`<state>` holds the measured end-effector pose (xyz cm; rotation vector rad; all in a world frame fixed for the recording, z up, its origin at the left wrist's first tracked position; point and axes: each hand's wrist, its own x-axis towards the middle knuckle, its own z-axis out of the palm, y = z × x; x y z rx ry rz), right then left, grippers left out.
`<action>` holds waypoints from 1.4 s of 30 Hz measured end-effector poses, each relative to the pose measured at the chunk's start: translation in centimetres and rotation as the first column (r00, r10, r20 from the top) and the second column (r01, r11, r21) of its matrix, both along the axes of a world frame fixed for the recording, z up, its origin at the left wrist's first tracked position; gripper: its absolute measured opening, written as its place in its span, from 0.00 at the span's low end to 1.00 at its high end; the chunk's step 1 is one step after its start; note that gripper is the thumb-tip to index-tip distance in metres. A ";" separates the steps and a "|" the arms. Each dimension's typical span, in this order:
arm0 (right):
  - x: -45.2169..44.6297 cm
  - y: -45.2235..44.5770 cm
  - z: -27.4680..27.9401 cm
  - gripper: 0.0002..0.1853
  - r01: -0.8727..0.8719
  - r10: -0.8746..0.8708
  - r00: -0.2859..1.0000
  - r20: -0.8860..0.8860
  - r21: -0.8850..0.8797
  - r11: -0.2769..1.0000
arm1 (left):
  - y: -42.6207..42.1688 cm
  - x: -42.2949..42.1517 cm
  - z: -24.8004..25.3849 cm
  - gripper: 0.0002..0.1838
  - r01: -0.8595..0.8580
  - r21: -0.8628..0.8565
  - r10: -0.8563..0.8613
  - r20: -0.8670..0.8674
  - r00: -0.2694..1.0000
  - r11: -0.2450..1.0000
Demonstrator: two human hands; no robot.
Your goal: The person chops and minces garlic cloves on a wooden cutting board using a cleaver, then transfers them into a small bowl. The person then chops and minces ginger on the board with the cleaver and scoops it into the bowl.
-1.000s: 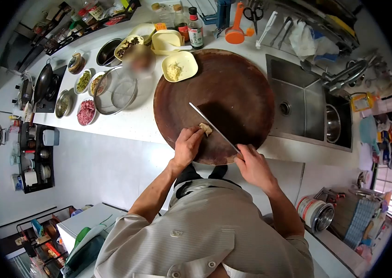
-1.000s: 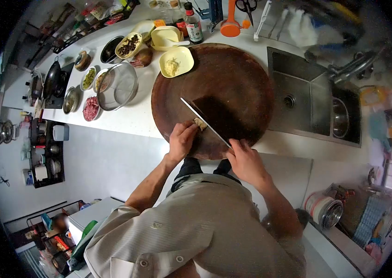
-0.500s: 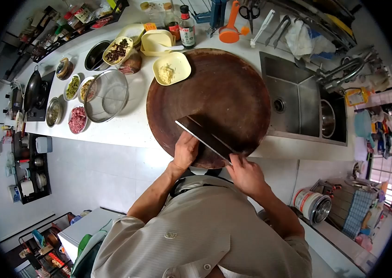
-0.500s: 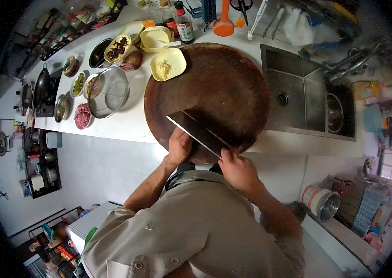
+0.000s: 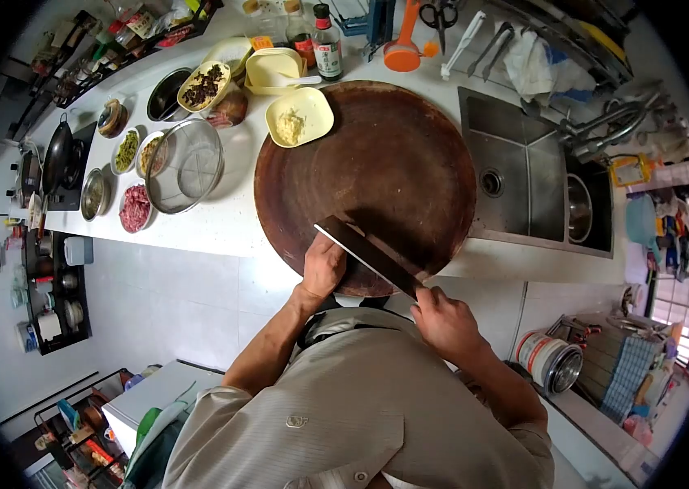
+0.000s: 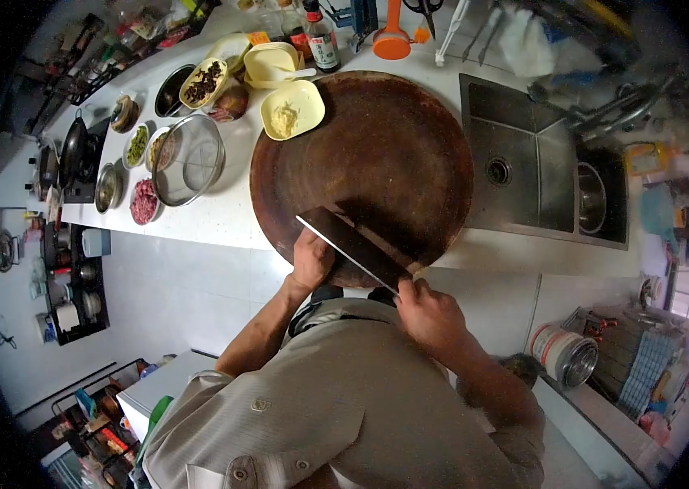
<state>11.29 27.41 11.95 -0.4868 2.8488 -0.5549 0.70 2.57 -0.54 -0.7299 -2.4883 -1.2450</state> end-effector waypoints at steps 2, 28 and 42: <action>0.0 0.2 -0.1 0.13 0.008 -0.008 1.000 0.001 -0.008 1.000 | 0.0 -0.2 0.2 0.23 0.032 0.009 -0.032 -0.025 0.999 0.999; -1.0 -0.3 0.8 0.11 0.040 -0.039 0.980 0.193 0.000 0.999 | -0.2 0.0 -0.1 0.20 -0.015 -0.031 0.013 -0.070 0.997 0.999; -1.9 -0.3 0.8 0.10 -0.008 0.016 0.992 0.129 -0.059 0.998 | -0.3 0.3 -0.9 0.18 -0.078 -0.070 0.072 -0.082 0.994 0.995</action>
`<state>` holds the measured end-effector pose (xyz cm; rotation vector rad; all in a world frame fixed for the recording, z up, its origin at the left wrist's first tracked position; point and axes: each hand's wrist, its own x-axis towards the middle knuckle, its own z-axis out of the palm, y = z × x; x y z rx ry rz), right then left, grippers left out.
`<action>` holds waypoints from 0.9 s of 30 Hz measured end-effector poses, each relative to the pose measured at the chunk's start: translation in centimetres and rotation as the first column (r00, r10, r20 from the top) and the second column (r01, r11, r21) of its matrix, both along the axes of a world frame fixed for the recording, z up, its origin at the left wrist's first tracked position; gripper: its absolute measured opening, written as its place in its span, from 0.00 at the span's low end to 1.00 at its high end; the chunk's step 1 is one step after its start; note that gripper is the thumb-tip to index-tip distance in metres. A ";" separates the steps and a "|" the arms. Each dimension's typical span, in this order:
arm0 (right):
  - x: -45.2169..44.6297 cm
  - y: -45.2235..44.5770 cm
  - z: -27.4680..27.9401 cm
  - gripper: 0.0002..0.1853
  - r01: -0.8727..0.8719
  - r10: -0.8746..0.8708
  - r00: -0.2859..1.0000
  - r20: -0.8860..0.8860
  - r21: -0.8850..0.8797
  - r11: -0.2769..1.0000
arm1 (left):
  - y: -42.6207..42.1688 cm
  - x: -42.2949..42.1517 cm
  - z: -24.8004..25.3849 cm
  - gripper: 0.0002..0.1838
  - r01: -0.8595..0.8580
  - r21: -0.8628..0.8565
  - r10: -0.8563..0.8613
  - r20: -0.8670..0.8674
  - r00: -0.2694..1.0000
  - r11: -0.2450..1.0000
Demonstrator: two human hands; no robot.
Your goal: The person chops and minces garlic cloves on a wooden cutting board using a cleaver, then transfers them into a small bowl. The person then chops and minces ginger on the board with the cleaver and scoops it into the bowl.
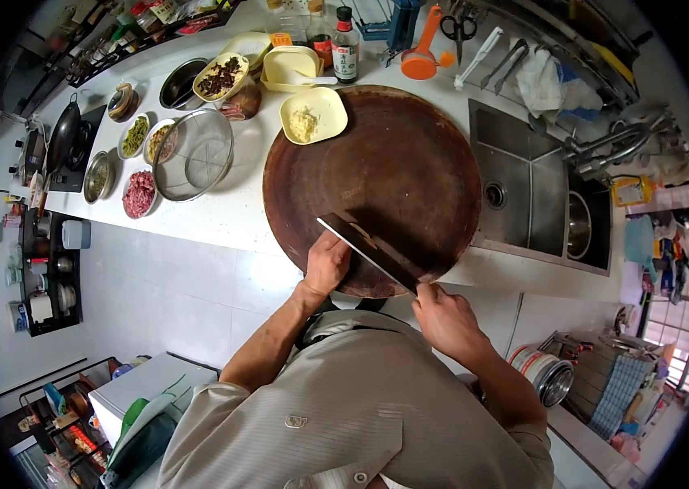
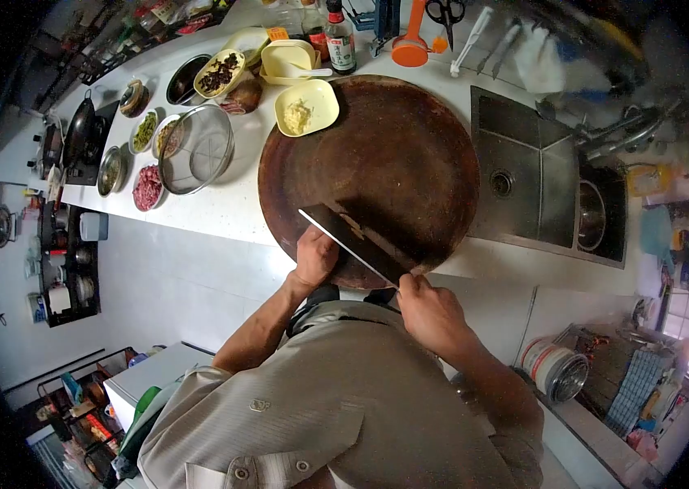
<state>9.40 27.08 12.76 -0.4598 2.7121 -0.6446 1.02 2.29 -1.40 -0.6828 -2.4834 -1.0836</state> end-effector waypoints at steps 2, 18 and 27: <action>0.2 0.1 0.6 0.10 0.012 -0.015 0.997 0.081 0.030 0.999 | 0.0 -0.1 0.1 0.18 0.006 0.021 -0.005 -0.023 1.000 1.000; -1.1 -0.5 1.1 0.12 0.024 -0.026 0.987 0.157 0.016 1.000 | 0.2 0.0 0.3 0.17 -0.027 0.024 0.027 0.003 1.000 0.999; -2.3 -1.1 -1.7 0.11 -0.009 -0.003 0.988 0.156 0.076 0.997 | 0.4 -0.2 0.6 0.16 -0.027 0.059 0.027 0.006 1.000 0.998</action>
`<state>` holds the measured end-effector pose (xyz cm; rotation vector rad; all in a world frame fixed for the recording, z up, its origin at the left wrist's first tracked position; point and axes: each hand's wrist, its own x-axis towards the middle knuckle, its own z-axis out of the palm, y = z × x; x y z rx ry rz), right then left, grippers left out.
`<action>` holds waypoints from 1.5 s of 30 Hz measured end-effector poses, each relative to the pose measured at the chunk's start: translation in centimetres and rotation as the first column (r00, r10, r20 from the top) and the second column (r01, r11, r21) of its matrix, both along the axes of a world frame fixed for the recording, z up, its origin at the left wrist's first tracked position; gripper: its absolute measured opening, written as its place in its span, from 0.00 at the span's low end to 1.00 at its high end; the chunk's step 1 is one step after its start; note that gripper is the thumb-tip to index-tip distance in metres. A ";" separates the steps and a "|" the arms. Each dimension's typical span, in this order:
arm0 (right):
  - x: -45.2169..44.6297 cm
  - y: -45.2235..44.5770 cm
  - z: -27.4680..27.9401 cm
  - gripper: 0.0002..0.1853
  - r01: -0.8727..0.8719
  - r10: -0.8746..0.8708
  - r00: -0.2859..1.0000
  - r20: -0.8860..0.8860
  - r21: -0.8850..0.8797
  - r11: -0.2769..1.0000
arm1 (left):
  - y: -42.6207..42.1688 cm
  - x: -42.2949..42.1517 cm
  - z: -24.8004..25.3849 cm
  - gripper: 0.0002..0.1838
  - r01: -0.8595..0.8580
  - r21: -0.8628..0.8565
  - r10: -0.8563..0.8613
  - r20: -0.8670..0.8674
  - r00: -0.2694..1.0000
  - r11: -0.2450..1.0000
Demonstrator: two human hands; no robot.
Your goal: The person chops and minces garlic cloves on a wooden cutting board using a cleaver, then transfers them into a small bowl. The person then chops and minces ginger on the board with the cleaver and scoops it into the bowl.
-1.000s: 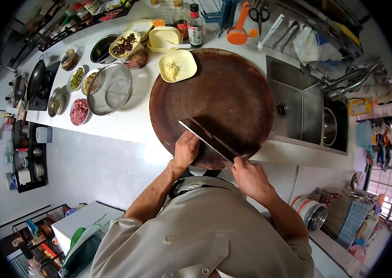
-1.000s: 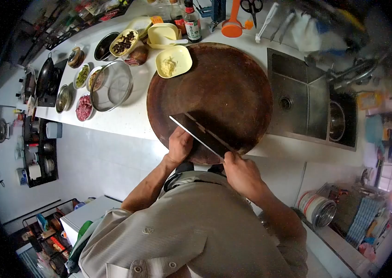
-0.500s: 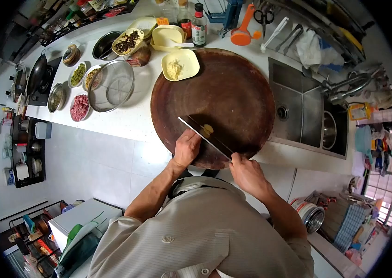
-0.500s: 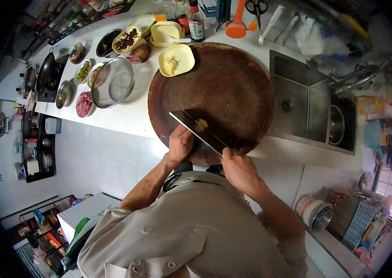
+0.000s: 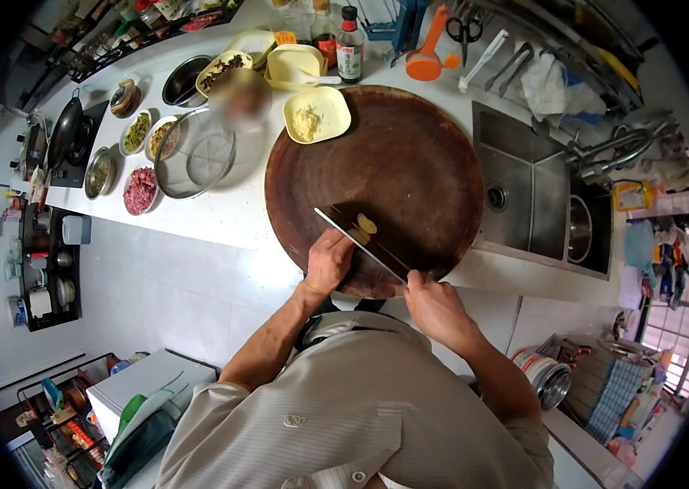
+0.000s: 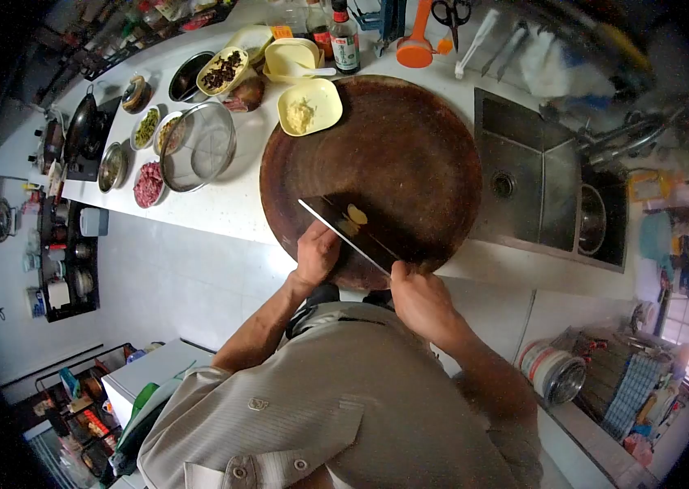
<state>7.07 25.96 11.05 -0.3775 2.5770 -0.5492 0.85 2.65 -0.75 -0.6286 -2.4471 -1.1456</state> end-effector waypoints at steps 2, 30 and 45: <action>0.2 -0.1 0.1 0.10 0.022 -0.023 0.999 -0.031 -0.039 0.999 | 0.0 0.2 0.2 0.16 -0.008 -0.029 0.009 0.038 0.999 1.000; 0.1 0.5 3.0 0.13 0.185 -0.178 0.982 0.060 -0.145 0.972 | 0.0 0.0 -0.8 0.13 -0.009 0.010 0.009 -0.009 1.000 1.000; 1.1 0.7 1.9 0.13 0.004 -0.003 0.999 0.042 -0.026 1.000 | -0.2 0.5 -0.3 0.13 0.009 -0.015 -0.008 0.038 0.999 1.000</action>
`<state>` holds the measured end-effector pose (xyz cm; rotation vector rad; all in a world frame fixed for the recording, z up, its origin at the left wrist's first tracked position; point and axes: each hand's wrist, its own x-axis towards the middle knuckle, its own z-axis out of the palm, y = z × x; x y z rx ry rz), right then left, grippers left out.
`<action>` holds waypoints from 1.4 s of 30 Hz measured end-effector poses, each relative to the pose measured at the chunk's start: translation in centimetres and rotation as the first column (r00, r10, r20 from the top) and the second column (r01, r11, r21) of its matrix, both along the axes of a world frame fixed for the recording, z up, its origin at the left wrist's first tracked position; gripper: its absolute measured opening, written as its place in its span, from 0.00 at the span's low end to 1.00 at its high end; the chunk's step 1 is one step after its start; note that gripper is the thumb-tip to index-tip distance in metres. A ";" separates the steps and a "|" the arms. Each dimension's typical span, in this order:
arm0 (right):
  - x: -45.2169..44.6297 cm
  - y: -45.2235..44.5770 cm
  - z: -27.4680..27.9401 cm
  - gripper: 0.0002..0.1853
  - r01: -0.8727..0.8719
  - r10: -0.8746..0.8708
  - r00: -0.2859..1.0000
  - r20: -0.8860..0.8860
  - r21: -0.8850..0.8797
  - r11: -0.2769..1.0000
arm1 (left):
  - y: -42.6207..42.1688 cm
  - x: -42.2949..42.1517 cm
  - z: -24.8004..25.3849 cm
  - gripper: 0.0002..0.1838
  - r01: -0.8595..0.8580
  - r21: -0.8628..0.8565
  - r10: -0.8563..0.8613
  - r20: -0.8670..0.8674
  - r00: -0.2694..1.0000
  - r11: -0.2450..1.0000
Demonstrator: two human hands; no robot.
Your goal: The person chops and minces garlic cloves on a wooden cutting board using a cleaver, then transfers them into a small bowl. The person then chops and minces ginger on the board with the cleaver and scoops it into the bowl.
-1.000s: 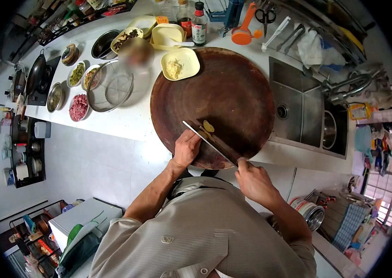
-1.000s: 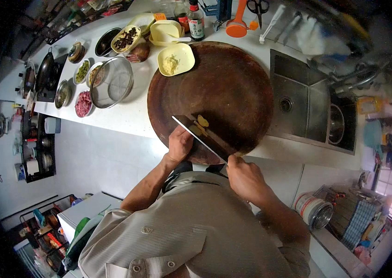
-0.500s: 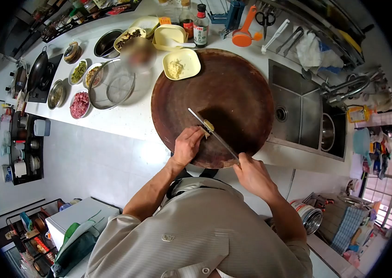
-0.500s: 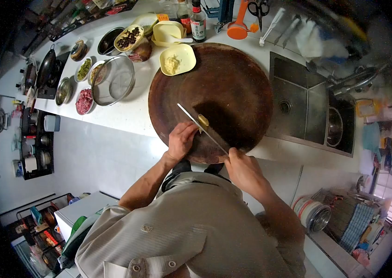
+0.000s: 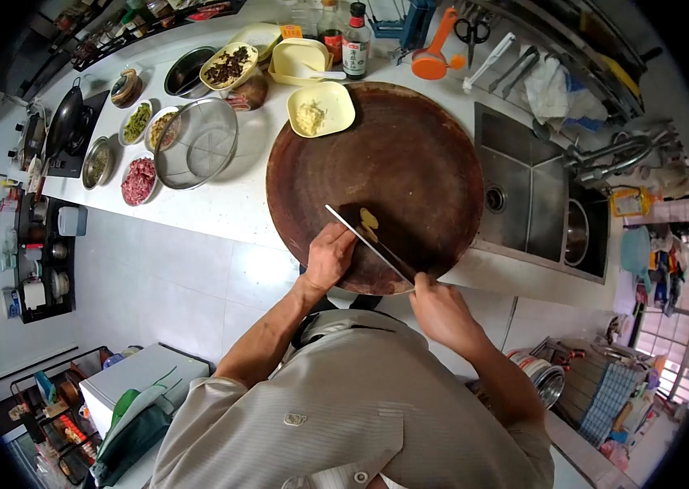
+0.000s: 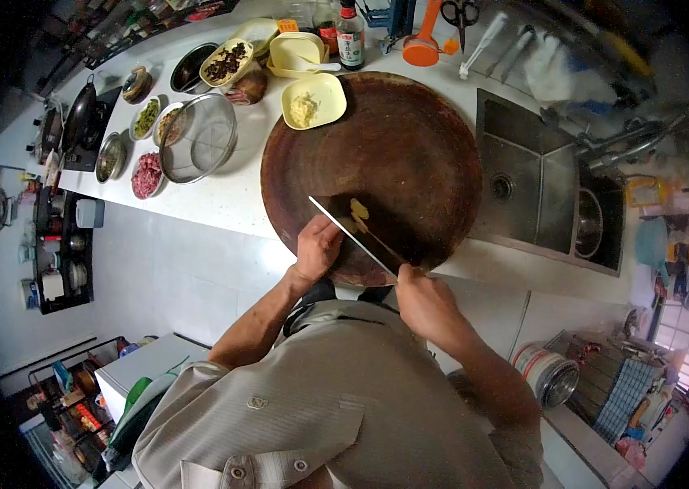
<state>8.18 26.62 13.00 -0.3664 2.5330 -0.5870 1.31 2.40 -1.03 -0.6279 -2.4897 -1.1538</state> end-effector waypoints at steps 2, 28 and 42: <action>-0.8 -0.1 -0.3 0.13 0.020 -0.020 0.998 0.063 -0.003 1.000 | 0.1 -0.3 -0.7 0.13 -0.023 -0.007 0.023 -0.017 1.000 1.000; -0.5 -0.4 1.2 0.14 0.148 -0.144 0.988 0.060 -0.087 0.985 | 0.1 -0.4 0.0 0.13 0.003 -0.011 -0.003 -0.029 1.000 1.000; -1.0 -0.3 -1.3 0.13 0.081 -0.083 0.996 -0.021 -0.069 0.994 | 0.3 -0.6 -0.2 0.13 0.009 0.005 -0.009 -0.028 1.000 1.000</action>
